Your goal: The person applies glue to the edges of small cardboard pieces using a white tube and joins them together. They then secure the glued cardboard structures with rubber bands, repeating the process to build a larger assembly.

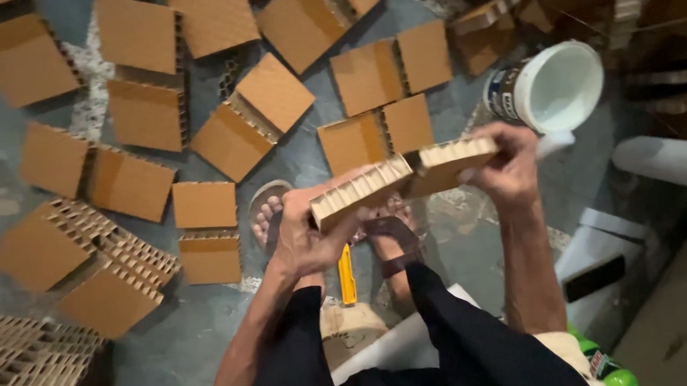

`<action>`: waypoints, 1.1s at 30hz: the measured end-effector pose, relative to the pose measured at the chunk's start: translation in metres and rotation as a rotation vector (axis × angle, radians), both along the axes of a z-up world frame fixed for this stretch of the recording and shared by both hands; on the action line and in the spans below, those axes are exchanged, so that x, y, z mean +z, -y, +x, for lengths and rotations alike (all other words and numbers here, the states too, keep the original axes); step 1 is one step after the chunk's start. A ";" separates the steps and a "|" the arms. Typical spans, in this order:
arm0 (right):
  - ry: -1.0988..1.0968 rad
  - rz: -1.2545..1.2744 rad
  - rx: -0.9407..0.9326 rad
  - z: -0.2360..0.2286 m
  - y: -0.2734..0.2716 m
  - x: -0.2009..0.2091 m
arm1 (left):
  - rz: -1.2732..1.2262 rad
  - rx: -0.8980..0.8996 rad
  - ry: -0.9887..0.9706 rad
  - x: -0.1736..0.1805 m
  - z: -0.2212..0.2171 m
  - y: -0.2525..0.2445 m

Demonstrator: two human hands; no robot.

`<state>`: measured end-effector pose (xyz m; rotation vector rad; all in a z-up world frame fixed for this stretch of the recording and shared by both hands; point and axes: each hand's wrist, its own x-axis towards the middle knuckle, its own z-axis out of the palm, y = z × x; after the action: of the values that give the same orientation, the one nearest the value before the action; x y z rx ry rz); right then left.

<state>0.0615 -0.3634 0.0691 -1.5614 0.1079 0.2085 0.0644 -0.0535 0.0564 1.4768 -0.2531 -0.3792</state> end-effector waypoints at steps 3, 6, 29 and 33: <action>0.184 -0.194 -0.030 -0.025 -0.021 -0.007 | 0.009 0.103 0.188 0.001 0.013 0.003; 0.259 -0.201 -0.105 -0.049 -0.069 -0.016 | 0.055 0.204 0.214 -0.013 0.011 0.008; 0.250 -0.343 0.340 -0.089 -0.100 -0.075 | 0.548 0.228 0.482 -0.068 -0.054 -0.040; 0.363 -0.468 0.394 -0.091 -0.090 -0.086 | 0.514 0.172 0.438 -0.076 -0.056 -0.043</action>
<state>-0.0293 -0.2739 -0.0169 -2.0536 -0.4709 0.2135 0.0089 -0.0108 -0.0197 2.0691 -0.3924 0.0329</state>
